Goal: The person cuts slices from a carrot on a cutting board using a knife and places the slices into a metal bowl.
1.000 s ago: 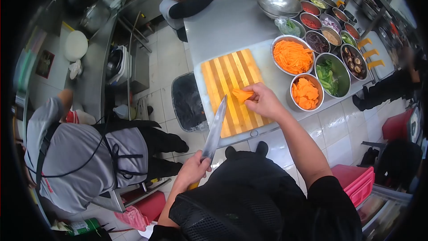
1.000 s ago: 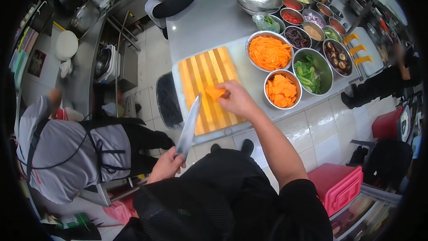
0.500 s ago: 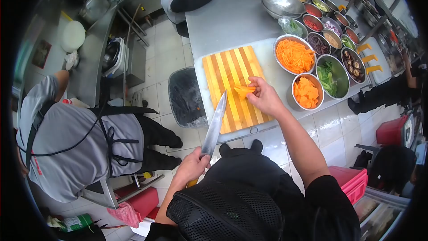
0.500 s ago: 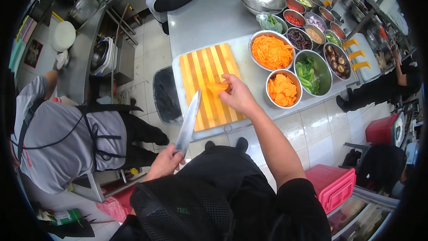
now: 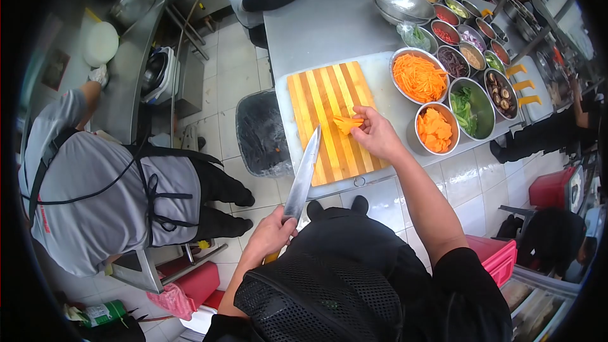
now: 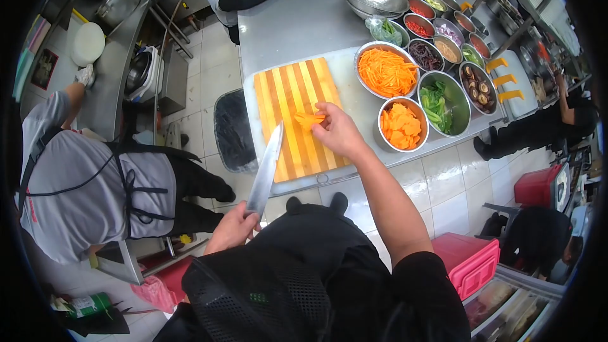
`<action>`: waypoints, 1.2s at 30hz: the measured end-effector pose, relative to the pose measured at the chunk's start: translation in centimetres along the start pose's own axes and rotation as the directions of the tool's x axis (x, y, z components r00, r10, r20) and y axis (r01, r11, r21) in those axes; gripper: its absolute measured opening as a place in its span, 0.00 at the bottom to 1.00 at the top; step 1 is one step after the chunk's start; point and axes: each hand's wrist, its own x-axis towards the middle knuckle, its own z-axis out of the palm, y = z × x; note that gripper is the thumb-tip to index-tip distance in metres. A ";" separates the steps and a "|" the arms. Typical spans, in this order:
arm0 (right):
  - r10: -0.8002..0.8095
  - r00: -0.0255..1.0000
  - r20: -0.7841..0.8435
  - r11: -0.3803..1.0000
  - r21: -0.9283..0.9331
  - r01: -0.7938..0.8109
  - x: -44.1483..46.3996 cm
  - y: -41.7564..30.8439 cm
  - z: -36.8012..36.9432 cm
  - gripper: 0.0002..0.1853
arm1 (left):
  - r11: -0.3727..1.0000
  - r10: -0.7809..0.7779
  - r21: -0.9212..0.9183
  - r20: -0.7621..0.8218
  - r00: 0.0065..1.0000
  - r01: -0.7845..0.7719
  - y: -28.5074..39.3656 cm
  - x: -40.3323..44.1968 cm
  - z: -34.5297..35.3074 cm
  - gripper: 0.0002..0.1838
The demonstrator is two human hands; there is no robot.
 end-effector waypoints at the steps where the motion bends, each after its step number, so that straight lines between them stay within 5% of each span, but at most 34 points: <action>1: -0.001 1.000 -0.001 1.000 -0.005 0.001 0.0 0.1 0.0 0.30 | 1.000 0.001 0.000 0.003 1.000 -0.001 0.0 0.0 0.0 0.14; 6: -0.007 1.000 0.007 0.996 -0.086 0.007 -0.3 -0.3 0.0 0.33 | 1.000 0.024 0.002 0.000 1.000 -0.024 -1.4 0.7 0.1 0.17; 12: 0.100 0.992 0.070 0.879 -0.473 -0.055 -3.5 -3.7 -1.5 0.37 | 0.999 -0.015 0.036 0.007 1.000 0.014 -0.5 0.1 -0.1 0.18; 15: -0.186 0.983 0.003 0.810 -0.565 0.155 -3.4 -1.5 -1.7 0.35 | 1.000 -0.017 0.018 0.006 1.000 0.017 -0.8 0.3 0.1 0.18; 18: -0.439 0.887 0.144 0.626 -0.659 0.417 -1.2 0.2 -1.6 0.33 | 1.000 0.000 0.006 -0.001 1.000 0.000 -1.2 0.6 0.2 0.17; 21: -0.466 0.841 0.273 0.592 -0.610 0.527 1.0 1.0 -1.2 0.28 | 1.000 -0.002 0.025 0.008 1.000 0.002 -1.5 0.9 0.0 0.17; 24: -0.241 0.922 0.304 0.732 -0.566 0.379 0.5 -1.7 -1.8 0.24 | 1.000 0.006 0.015 -0.002 1.000 -0.006 -1.9 1.2 -0.1 0.18; 27: -0.233 0.945 0.228 0.782 -0.534 0.322 -0.9 -2.5 -1.3 0.21 | 0.999 0.025 -0.019 -0.035 0.999 -0.025 -2.6 1.2 0.3 0.18; 30: -0.385 0.885 0.261 0.725 -0.508 0.465 -0.4 -0.3 -0.7 0.21 | 0.998 0.043 -0.053 -0.074 0.996 -0.047 -2.8 1.1 0.8 0.18; 33: -0.220 0.955 0.200 0.922 -0.278 0.271 0.6 -0.3 -0.6 0.23 | 0.998 0.031 -0.051 -0.086 0.996 -0.035 -2.2 1.0 0.8 0.18; 36: -0.183 0.977 0.109 0.910 -0.358 0.210 1.6 -0.6 -0.7 0.25 | 0.999 0.035 -0.034 -0.087 0.996 -0.038 -1.1 1.1 0.6 0.19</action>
